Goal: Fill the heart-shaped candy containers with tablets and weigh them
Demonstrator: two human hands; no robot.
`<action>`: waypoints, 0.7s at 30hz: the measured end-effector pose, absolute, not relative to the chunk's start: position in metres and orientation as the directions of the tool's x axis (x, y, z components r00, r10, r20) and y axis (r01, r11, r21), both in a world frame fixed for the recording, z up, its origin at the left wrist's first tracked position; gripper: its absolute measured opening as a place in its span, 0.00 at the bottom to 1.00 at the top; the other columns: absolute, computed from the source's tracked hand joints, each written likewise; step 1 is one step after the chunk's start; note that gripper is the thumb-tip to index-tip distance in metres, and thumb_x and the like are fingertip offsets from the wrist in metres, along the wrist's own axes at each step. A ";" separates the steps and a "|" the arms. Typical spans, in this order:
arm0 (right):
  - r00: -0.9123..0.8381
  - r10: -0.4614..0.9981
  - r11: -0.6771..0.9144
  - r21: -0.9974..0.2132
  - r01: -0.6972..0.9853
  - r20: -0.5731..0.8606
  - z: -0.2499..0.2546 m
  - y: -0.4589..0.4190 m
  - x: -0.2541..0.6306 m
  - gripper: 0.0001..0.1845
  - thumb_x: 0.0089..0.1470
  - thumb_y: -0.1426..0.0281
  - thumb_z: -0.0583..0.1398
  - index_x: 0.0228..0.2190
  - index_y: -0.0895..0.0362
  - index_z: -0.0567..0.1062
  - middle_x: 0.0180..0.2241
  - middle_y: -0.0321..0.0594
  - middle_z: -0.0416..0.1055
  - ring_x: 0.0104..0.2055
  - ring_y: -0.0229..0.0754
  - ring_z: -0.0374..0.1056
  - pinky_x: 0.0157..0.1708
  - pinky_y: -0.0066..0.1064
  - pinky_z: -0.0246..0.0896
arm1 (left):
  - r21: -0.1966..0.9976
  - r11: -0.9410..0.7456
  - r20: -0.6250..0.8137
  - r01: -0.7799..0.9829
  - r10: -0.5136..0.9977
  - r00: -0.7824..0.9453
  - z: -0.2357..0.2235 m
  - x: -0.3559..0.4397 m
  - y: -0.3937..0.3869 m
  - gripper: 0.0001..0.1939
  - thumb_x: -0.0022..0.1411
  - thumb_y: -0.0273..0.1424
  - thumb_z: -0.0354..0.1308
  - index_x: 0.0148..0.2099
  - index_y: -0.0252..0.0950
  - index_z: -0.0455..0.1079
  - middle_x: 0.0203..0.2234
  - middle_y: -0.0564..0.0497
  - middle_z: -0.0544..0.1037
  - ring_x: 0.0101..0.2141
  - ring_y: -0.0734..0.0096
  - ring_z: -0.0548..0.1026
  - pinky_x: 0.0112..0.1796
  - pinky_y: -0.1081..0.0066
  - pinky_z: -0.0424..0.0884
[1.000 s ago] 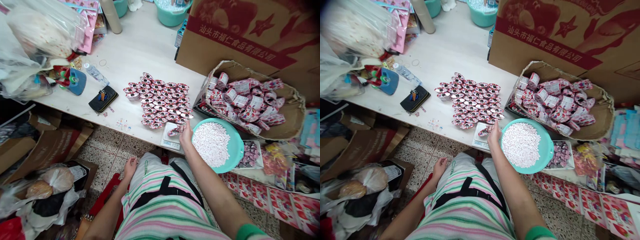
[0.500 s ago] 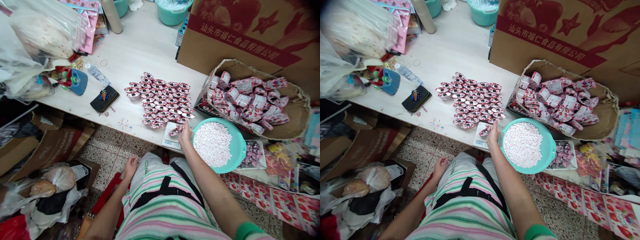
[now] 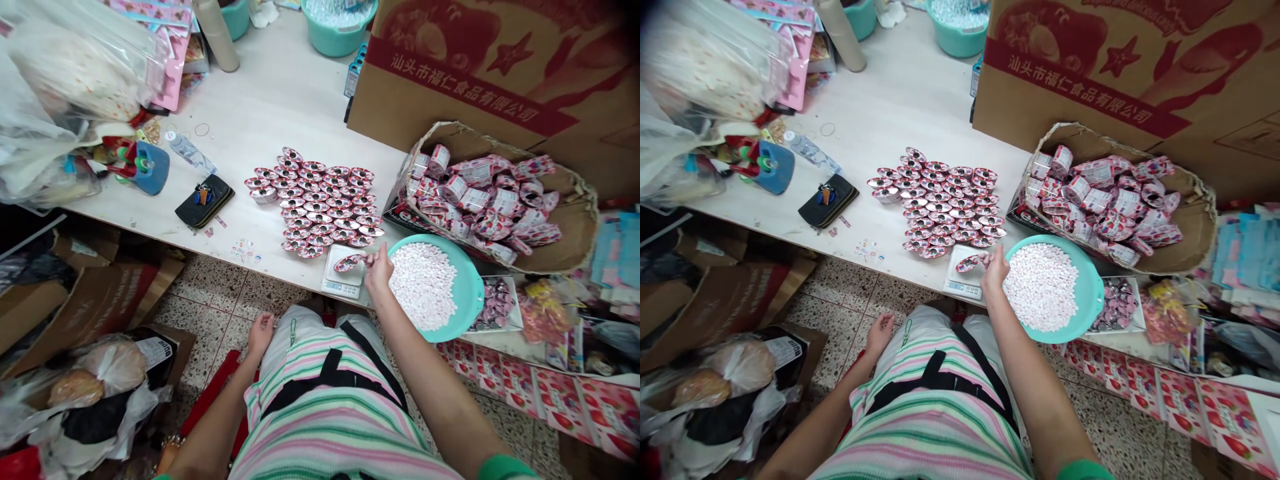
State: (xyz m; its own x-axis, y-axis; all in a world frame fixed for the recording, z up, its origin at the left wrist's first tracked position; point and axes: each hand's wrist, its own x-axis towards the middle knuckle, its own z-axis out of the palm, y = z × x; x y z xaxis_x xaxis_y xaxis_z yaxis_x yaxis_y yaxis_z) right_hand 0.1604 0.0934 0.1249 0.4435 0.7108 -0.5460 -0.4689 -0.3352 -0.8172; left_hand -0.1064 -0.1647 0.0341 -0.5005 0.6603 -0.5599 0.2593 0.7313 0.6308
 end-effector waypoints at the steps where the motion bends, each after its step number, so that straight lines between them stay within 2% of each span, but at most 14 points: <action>1: 0.455 0.705 -0.323 -0.818 -0.476 -0.543 0.128 0.092 0.164 0.26 0.47 0.51 0.60 0.15 0.54 0.54 0.12 0.25 0.51 0.20 0.32 0.64 0.24 0.24 0.63 | 0.636 0.727 -0.558 0.260 0.665 -0.496 0.034 -0.107 -0.163 0.16 0.51 0.43 0.53 0.36 0.36 0.68 0.31 0.47 0.77 0.34 0.63 0.75 0.42 0.61 0.70; 6: 0.485 0.675 -0.339 -0.818 -0.464 -0.555 0.135 0.085 0.178 0.24 0.50 0.51 0.57 0.16 0.54 0.57 0.12 0.26 0.53 0.17 0.30 0.58 0.19 0.22 0.58 | 0.647 0.714 -0.554 0.267 0.682 -0.478 0.035 -0.107 -0.150 0.16 0.51 0.44 0.54 0.34 0.36 0.68 0.29 0.47 0.76 0.33 0.63 0.74 0.40 0.61 0.71; 9: 0.427 0.666 -0.416 -0.779 -0.469 -0.612 0.136 0.079 0.186 0.24 0.50 0.50 0.55 0.18 0.55 0.58 0.13 0.27 0.54 0.16 0.30 0.57 0.14 0.21 0.51 | 0.655 0.703 -0.551 0.277 0.695 -0.462 0.037 -0.106 -0.143 0.16 0.51 0.44 0.54 0.34 0.36 0.68 0.29 0.47 0.76 0.34 0.63 0.74 0.41 0.61 0.71; 13: 0.322 0.661 -0.447 -0.701 -0.556 -0.678 0.137 0.069 0.202 0.22 0.49 0.53 0.57 0.19 0.55 0.57 0.12 0.25 0.51 0.15 0.29 0.53 0.12 0.20 0.43 | 0.671 0.677 -0.539 0.302 0.725 -0.428 0.042 -0.103 -0.132 0.18 0.52 0.45 0.53 0.36 0.36 0.68 0.30 0.47 0.76 0.35 0.62 0.74 0.41 0.62 0.70; 16: 0.356 0.636 -0.441 -0.702 -0.559 -0.684 0.135 0.057 0.223 0.21 0.47 0.54 0.59 0.19 0.55 0.57 0.12 0.25 0.52 0.14 0.28 0.51 0.12 0.20 0.40 | 0.705 0.624 -0.511 0.338 0.777 -0.368 0.052 -0.096 -0.112 0.18 0.54 0.45 0.52 0.38 0.36 0.68 0.33 0.46 0.76 0.36 0.62 0.74 0.42 0.62 0.70; 19: 0.503 0.581 -0.462 -0.768 -0.443 -0.639 0.131 0.042 0.252 0.20 0.43 0.53 0.60 0.20 0.55 0.60 0.14 0.26 0.55 0.15 0.29 0.52 0.13 0.21 0.44 | 0.753 0.465 -0.404 0.466 0.885 -0.230 0.070 -0.078 -0.076 0.16 0.58 0.42 0.50 0.41 0.36 0.68 0.36 0.45 0.76 0.40 0.61 0.73 0.45 0.60 0.68; 21: 0.585 0.584 -0.536 -0.809 -0.242 -0.563 0.128 0.031 0.276 0.19 0.41 0.52 0.59 0.21 0.55 0.64 0.17 0.31 0.62 0.19 0.32 0.59 0.18 0.24 0.54 | 0.758 0.306 -0.281 0.576 0.950 -0.135 0.086 -0.057 -0.046 0.16 0.59 0.40 0.50 0.44 0.36 0.67 0.40 0.44 0.74 0.43 0.60 0.71 0.48 0.58 0.66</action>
State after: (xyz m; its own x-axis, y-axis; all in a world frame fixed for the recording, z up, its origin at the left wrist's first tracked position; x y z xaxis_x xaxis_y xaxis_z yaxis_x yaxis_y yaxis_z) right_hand 0.2760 0.0306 0.1278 0.5852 0.5840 -0.5625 -0.2424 -0.5360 -0.8087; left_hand -0.0571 -0.0462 0.0857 -0.1349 0.9501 -0.2812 0.5757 0.3061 0.7582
